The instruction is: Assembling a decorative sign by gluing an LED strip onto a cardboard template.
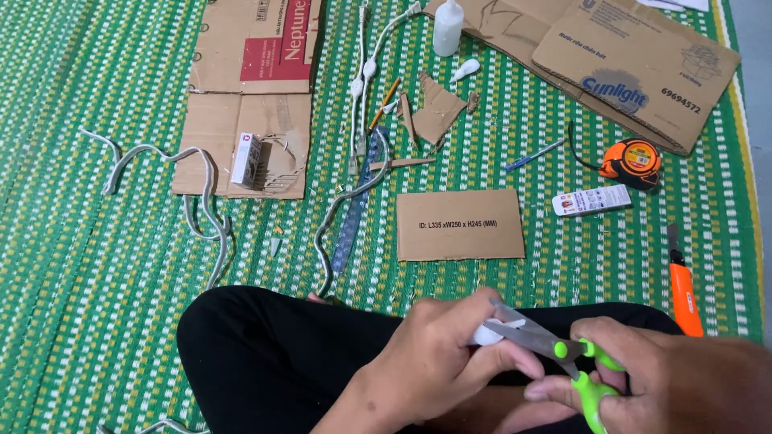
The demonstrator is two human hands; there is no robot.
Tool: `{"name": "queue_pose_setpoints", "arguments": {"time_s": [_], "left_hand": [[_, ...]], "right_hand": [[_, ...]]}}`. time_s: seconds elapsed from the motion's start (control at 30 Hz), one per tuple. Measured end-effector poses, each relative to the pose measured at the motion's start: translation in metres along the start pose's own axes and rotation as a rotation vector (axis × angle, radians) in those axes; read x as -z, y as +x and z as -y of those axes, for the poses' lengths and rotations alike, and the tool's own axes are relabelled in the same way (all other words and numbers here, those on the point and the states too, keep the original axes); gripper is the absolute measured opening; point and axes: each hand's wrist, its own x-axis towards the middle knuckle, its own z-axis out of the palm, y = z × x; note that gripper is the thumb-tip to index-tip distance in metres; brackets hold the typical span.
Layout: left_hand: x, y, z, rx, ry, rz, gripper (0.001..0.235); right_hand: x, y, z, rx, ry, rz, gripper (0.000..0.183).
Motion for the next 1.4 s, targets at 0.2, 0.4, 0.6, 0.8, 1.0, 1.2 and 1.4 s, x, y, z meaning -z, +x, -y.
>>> {"name": "queue_pose_setpoints", "arguments": {"time_s": [0.2,0.4,0.6,0.8,1.0,1.2,1.4], "left_hand": [[0.000,-0.001,-0.003,-0.013,0.031,0.049,0.012],[-0.002,-0.002,-0.002,-0.042,0.149,0.064,0.017],[0.001,-0.001,-0.004,-0.063,0.190,0.081,0.014],[0.005,0.000,-0.001,-0.120,0.244,0.060,0.012],[0.006,-0.001,0.002,-0.045,0.155,0.072,0.010],[-0.001,-0.001,0.006,0.012,0.157,0.098,0.019],[0.004,0.000,0.007,-0.066,0.185,0.067,0.017]], "right_hand": [[0.008,-0.011,0.011,-0.058,-0.101,-0.080,0.080],[0.012,-0.023,0.022,0.035,0.175,-0.407,0.083],[0.015,-0.022,0.018,0.009,0.037,-0.157,0.085],[0.047,-0.022,0.025,-0.072,-0.193,0.243,0.042],[-0.004,-0.023,0.019,0.015,0.174,-0.472,0.048],[0.010,-0.019,0.026,0.053,0.151,-0.411,0.070],[0.005,-0.016,0.020,-0.038,-0.038,-0.241,0.060]]}}
